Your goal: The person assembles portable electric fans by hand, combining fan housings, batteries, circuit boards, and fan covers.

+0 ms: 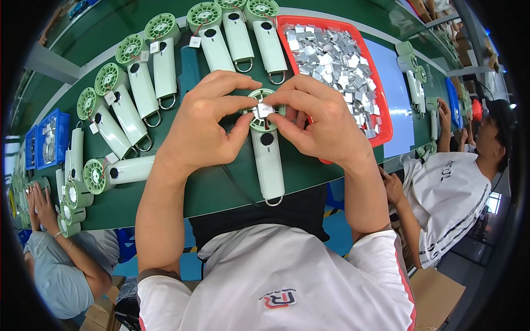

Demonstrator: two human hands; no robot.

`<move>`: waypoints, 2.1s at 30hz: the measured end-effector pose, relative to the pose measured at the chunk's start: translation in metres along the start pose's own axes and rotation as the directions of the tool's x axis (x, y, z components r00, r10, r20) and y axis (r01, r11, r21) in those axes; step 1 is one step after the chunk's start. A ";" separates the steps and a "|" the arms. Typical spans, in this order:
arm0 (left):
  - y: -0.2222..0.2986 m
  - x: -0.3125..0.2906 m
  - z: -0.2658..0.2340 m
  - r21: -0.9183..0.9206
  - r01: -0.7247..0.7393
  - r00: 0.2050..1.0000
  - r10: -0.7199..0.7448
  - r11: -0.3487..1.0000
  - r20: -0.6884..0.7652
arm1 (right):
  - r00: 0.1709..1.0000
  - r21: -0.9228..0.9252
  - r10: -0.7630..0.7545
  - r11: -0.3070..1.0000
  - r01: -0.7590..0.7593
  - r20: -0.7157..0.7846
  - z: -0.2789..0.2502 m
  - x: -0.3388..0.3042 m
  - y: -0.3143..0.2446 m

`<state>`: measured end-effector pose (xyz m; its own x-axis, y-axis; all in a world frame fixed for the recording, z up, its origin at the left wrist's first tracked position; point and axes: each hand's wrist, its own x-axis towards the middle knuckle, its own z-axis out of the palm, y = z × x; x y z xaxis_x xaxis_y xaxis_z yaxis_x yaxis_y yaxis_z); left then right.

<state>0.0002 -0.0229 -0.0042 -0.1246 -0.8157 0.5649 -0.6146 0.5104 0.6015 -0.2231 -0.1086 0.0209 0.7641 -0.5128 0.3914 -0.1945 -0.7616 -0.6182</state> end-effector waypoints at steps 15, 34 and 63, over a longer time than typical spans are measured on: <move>-0.001 -0.003 0.001 -0.029 0.075 0.997 -0.074 0.997 0.019 | 1.000 -0.040 -0.020 0.999 0.020 0.001 0.002 0.002 0.004; -0.006 -0.002 0.007 -0.059 0.094 0.995 -0.095 0.994 -0.024 | 1.000 -0.007 0.001 1.000 -0.001 0.013 0.001 0.005 0.008; 0.001 0.004 0.003 0.012 0.146 0.988 -0.146 0.989 0.048 | 0.999 0.081 -0.044 0.996 0.044 -0.006 0.003 0.008 0.034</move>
<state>-0.0036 -0.0270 -0.0031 -0.0709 -0.8936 0.4432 -0.6355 0.3830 0.6705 -0.2219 -0.1380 0.0012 0.7683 -0.4812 0.4221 -0.1101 -0.7490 -0.6534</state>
